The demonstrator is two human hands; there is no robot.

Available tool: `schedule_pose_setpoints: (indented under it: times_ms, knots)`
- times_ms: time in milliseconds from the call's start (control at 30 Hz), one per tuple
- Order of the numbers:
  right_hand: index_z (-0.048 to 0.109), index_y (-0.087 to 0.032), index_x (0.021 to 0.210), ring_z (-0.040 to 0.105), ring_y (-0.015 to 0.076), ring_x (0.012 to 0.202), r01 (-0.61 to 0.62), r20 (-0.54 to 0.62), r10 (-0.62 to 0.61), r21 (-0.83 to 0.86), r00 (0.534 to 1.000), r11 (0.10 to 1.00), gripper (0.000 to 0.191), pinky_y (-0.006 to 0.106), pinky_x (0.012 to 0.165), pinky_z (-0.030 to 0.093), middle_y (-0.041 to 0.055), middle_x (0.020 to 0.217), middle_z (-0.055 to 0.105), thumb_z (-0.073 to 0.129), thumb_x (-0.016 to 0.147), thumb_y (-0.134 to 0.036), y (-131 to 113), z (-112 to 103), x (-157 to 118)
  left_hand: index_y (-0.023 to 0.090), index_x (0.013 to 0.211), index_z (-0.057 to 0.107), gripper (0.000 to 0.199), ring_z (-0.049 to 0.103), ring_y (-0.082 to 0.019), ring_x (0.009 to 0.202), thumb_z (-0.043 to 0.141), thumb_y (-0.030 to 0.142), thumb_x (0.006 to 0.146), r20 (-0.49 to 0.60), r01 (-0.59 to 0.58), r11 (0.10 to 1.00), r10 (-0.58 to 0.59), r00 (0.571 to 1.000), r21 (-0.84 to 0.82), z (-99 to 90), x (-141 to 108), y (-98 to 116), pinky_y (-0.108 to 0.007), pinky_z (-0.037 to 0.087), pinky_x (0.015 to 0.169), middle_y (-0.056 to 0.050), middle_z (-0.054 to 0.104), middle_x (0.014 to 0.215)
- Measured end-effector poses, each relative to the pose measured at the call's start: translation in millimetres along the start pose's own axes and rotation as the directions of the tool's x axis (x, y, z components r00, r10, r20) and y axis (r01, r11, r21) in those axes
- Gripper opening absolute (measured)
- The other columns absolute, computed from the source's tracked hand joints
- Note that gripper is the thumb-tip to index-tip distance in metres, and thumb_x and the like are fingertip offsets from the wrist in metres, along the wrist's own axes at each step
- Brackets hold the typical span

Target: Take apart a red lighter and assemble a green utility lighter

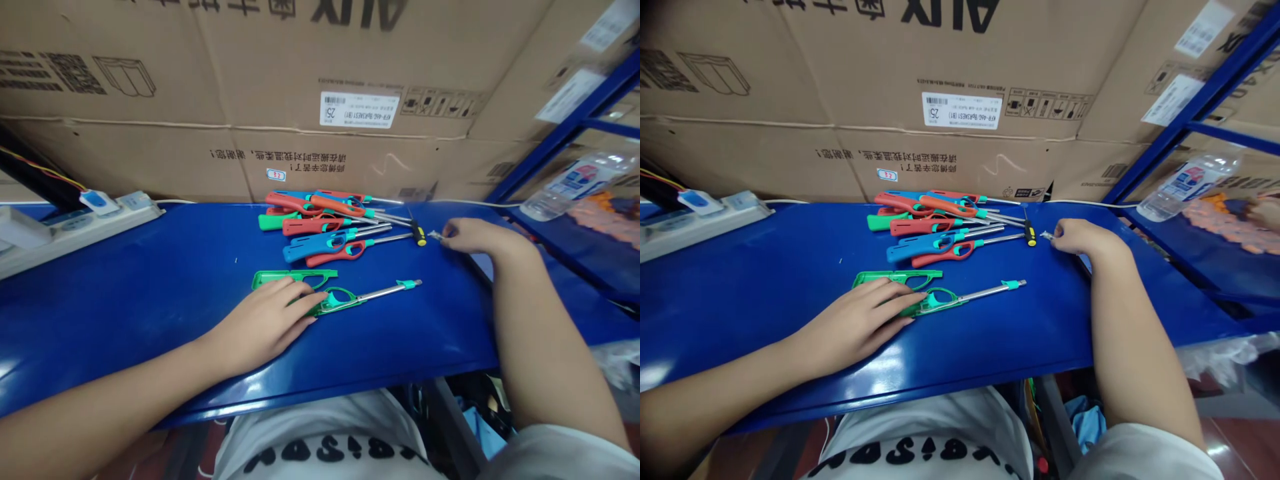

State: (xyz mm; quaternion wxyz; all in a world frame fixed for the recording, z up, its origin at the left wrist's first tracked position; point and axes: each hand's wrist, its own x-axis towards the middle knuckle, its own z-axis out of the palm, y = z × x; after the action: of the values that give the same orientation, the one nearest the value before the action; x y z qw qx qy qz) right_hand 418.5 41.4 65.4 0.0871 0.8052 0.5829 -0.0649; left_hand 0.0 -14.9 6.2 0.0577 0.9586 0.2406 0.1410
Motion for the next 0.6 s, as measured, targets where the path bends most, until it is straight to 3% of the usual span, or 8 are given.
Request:
schedule_pose_setpoints:
  times_ms: [133,233,300,367,433,533,600]
  knots:
    - [0.063,-0.020,0.073,0.067,0.0244,0.079,0.027,0.046,-0.028,0.010,0.999,1.000,0.008,0.035,0.072,0.053,0.0070,0.081,0.071,0.066,0.077,-0.014,6.5,2.4,1.7,0.021,0.137,0.055,0.035,0.063,-0.025,0.111,0.051,0.034,0.105,-0.052,0.004,0.998,-0.007,0.999,-0.056,0.7,3.3,0.7,-0.044,0.055,0.095,-0.009,0.067,0.124]
    - [0.062,-0.021,0.074,0.065,0.0228,0.076,0.073,-0.020,-0.072,0.036,0.997,0.997,0.009,0.034,0.070,0.052,0.0062,0.081,0.070,0.068,0.079,-0.019,4.3,-3.0,-7.1,0.020,0.136,0.056,0.036,0.062,-0.026,0.117,0.054,0.036,0.103,-0.096,0.039,0.991,-0.051,0.994,-0.124,-1.5,3.9,3.3,-0.045,0.054,0.099,-0.010,0.066,0.128]
    - [0.062,-0.023,0.078,0.063,0.0202,0.073,0.208,-0.113,-0.195,0.116,0.974,0.971,0.008,0.032,0.069,0.051,0.0058,0.083,0.070,0.068,0.083,-0.023,-2.7,-7.8,-18.1,0.020,0.136,0.055,0.036,0.061,-0.025,0.119,0.055,0.035,0.103,-0.124,0.068,0.979,-0.093,0.988,-0.190,-3.0,3.3,4.6,-0.045,0.053,0.101,-0.011,0.065,0.130]
    - [0.063,-0.021,0.081,0.059,0.0176,0.067,0.494,-0.283,-0.422,0.278,0.861,0.824,0.009,0.031,0.065,0.047,0.0065,0.079,0.068,0.069,0.085,-0.026,-17.4,-10.3,-32.8,0.022,0.136,0.055,0.036,0.061,-0.024,0.120,0.056,0.034,0.102,-0.139,0.092,0.963,-0.131,0.982,-0.254,-3.9,2.5,4.7,-0.044,0.052,0.102,-0.010,0.065,0.131]
    - [0.063,-0.021,0.084,0.056,0.0155,0.066,0.707,-0.437,-0.556,0.419,0.707,0.569,0.015,0.029,0.061,0.046,0.0050,0.076,0.064,0.071,0.087,-0.033,-40.5,-8.2,-50.1,0.023,0.136,0.055,0.036,0.061,-0.024,0.120,0.057,0.032,0.102,-0.147,0.107,0.947,-0.157,0.977,-0.304,-4.0,2.0,3.7,-0.044,0.052,0.103,-0.010,0.065,0.131]
    - [0.063,-0.020,0.088,0.058,0.0125,0.065,0.729,-0.442,-0.672,0.649,0.594,0.218,0.021,0.025,0.060,0.048,0.0009,0.077,0.064,0.076,0.084,-0.036,-84.0,4.9,-77.4,0.024,0.137,0.054,0.038,0.061,-0.024,0.122,0.059,0.032,0.100,-0.143,0.126,0.923,-0.190,0.971,-0.365,-3.7,2.4,2.2,-0.045,0.051,0.104,-0.009,0.066,0.132]
    - [0.065,-0.018,0.091,0.057,0.0103,0.063,0.685,-0.397,-0.740,0.720,0.542,0.115,0.018,0.023,0.057,0.047,0.0017,0.081,0.067,0.072,0.087,-0.035,-111.2,18.6,-92.6,0.025,0.140,0.051,0.045,0.062,-0.025,0.123,0.064,0.034,0.098,-0.127,0.139,0.900,-0.208,0.970,-0.413,-3.2,3.3,2.3,-0.046,0.052,0.105,-0.010,0.065,0.134]
